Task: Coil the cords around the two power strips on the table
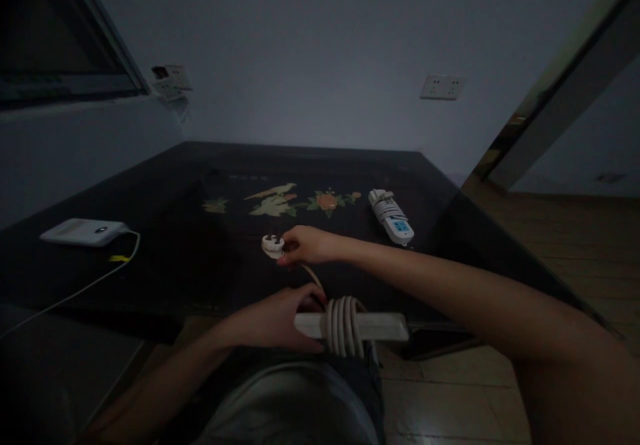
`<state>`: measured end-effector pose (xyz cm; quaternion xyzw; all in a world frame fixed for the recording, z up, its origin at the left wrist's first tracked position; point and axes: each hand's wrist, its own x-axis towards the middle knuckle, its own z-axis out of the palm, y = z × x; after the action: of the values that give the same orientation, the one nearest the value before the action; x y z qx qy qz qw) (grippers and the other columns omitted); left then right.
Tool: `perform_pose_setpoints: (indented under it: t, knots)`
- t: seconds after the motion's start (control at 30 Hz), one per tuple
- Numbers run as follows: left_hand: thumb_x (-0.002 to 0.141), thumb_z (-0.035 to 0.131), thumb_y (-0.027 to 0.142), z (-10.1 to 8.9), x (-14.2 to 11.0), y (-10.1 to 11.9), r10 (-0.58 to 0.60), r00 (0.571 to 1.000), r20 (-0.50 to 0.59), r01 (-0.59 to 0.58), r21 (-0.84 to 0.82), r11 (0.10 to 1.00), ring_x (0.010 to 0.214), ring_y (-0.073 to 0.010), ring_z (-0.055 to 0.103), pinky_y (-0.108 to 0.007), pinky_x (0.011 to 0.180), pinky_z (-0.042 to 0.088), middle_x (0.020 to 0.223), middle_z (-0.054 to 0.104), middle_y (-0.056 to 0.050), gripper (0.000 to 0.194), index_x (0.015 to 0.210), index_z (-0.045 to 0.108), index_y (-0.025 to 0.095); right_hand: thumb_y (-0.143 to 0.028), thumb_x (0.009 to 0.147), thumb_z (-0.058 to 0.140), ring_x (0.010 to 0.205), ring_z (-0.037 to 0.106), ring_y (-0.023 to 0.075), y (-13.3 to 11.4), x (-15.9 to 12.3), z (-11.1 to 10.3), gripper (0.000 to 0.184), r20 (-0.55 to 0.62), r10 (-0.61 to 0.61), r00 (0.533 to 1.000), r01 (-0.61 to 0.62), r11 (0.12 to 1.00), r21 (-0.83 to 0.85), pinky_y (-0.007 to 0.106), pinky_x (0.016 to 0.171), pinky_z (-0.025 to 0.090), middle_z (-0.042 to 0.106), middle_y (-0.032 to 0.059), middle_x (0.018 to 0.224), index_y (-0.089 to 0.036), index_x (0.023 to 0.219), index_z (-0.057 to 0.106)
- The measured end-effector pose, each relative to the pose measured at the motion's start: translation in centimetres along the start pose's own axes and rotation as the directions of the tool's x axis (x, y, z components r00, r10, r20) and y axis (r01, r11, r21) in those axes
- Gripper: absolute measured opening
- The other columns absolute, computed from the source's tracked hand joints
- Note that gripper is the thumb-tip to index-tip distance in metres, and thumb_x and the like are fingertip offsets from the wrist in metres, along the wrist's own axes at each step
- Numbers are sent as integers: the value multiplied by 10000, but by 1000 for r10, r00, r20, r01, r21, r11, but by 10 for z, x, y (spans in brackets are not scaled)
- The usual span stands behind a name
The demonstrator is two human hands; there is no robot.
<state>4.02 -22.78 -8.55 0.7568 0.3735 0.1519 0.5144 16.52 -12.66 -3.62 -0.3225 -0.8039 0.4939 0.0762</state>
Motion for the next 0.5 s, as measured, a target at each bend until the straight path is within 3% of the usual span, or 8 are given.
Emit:
perform_pose_setpoints:
  t: [0.07,0.2,0.37,0.43,0.5]
  knots:
    - [575,787,460,3,-1,2,25,999,-21,-24,80,997,949,-267,634,-339,778,479,1079,662,-108,630,1104,565,200,-195,704,719,568,563,119,-3,-1,-3,150,-75,-1,997,-7,995,-103,216,533,375,598,-28,559,-129,663,591]
    - [600,765,457,2,-3,4,35,987,-159,-9,164,986,874,-262,658,-305,698,475,1017,686,-92,548,1046,566,208,-236,760,657,582,575,126,-20,-12,-11,135,-173,-103,979,96,994,-48,222,537,399,624,-3,613,-140,688,596]
    - [597,754,491,-10,-3,3,2,905,-425,97,210,973,773,-276,672,-305,624,463,905,701,-88,565,1029,537,198,-231,771,625,637,605,152,-47,-34,-22,84,-406,-218,888,234,972,-10,243,559,456,640,10,673,-154,741,611]
    - [584,764,493,-16,-1,0,4,877,-480,96,184,978,799,-289,673,-324,651,477,938,703,-97,630,1083,525,194,-177,761,616,728,631,171,-58,-41,-18,26,-434,-274,858,274,959,-64,270,646,488,666,21,749,-154,763,628]
    - [594,762,468,-22,2,-3,1,859,-512,75,128,989,837,-296,671,-346,701,489,960,705,-100,609,1091,544,191,-93,740,592,825,641,181,-67,-48,-7,115,-426,-341,838,301,940,-162,286,734,491,684,28,846,-158,817,647]
